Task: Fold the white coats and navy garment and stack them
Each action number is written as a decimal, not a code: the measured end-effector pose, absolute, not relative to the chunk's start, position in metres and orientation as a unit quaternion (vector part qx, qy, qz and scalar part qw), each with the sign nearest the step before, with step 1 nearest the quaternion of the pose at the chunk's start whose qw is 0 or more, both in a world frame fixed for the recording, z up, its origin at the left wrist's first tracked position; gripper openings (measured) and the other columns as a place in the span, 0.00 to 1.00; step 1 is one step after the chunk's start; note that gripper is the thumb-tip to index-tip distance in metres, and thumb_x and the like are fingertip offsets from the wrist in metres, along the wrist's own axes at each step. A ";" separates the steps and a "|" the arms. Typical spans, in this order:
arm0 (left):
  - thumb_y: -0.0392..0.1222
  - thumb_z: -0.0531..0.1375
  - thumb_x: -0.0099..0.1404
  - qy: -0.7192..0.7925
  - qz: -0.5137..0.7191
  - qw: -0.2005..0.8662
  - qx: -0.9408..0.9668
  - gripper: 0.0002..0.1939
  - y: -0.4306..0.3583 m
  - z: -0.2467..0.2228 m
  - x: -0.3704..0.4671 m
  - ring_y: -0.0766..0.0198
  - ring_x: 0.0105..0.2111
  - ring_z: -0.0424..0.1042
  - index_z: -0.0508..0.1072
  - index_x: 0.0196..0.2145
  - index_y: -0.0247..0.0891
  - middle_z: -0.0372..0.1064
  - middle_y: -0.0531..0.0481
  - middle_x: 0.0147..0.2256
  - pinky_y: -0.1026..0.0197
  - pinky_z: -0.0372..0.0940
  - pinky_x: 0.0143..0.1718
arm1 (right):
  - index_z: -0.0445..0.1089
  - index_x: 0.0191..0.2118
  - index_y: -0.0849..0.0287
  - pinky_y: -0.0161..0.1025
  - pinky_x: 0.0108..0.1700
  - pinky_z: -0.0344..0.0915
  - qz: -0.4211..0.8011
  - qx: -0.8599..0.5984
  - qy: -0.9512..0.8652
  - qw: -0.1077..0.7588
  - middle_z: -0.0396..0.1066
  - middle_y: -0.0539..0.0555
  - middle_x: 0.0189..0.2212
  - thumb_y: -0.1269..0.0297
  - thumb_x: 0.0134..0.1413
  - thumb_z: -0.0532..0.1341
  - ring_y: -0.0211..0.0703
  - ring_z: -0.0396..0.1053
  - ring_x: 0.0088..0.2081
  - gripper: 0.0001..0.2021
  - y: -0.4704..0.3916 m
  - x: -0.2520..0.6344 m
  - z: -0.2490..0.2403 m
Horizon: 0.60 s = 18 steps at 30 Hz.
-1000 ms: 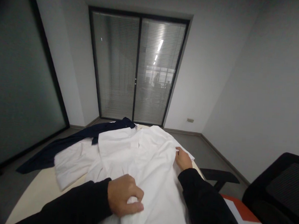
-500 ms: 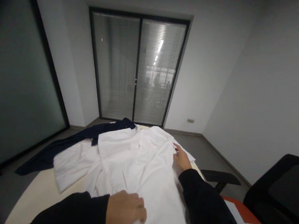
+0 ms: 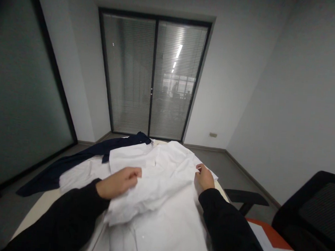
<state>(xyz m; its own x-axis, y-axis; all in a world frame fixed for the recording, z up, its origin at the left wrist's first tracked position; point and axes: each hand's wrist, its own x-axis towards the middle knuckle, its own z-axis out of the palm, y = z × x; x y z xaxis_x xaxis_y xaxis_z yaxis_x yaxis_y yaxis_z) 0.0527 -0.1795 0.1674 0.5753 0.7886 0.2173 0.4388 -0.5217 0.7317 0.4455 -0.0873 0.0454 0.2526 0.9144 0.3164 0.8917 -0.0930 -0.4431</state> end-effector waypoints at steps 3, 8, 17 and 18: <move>0.44 0.52 0.49 0.392 0.455 0.434 0.672 0.07 -0.124 0.164 0.016 0.65 0.26 0.59 0.60 0.19 0.39 0.58 0.54 0.22 0.64 0.59 0.29 | 0.68 0.48 0.59 0.38 0.44 0.61 0.022 -0.723 -0.631 0.280 0.75 0.56 0.38 0.73 0.51 0.53 0.47 0.70 0.40 0.18 -0.091 0.444 0.047; 0.42 0.51 0.45 0.479 0.477 0.554 0.486 0.08 -0.075 0.140 -0.025 0.70 0.17 0.49 0.52 0.16 0.41 0.48 0.58 0.16 0.66 0.55 0.21 | 0.69 0.54 0.57 0.39 0.50 0.60 0.015 -0.699 -0.665 0.263 0.73 0.57 0.48 0.76 0.51 0.50 0.49 0.68 0.50 0.25 -0.090 0.443 0.045; 0.51 0.65 0.47 0.503 0.234 0.524 0.646 0.16 -0.094 0.121 -0.015 0.68 0.18 0.56 0.67 0.23 0.37 0.58 0.59 0.16 0.65 0.47 0.20 | 0.70 0.56 0.53 0.39 0.53 0.60 -0.026 -0.679 -0.697 0.228 0.72 0.56 0.49 0.80 0.47 0.51 0.48 0.67 0.51 0.30 -0.084 0.447 0.038; 0.53 0.66 0.47 0.504 0.189 0.499 0.679 0.18 -0.097 0.117 -0.011 0.68 0.18 0.56 0.69 0.27 0.37 0.59 0.59 0.17 0.65 0.47 0.20 | 0.70 0.55 0.54 0.39 0.53 0.60 -0.026 -0.676 -0.702 0.224 0.72 0.56 0.49 0.79 0.48 0.51 0.48 0.67 0.50 0.29 -0.083 0.448 0.038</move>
<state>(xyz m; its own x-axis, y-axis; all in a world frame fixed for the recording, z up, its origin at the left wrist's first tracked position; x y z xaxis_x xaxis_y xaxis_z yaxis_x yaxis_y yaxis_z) -0.0113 -0.0970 0.1171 0.4198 0.8734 -0.2469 0.4961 0.0070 0.8682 0.4482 -0.0835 0.0384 0.0144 0.9367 0.3498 0.9601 0.0848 -0.2666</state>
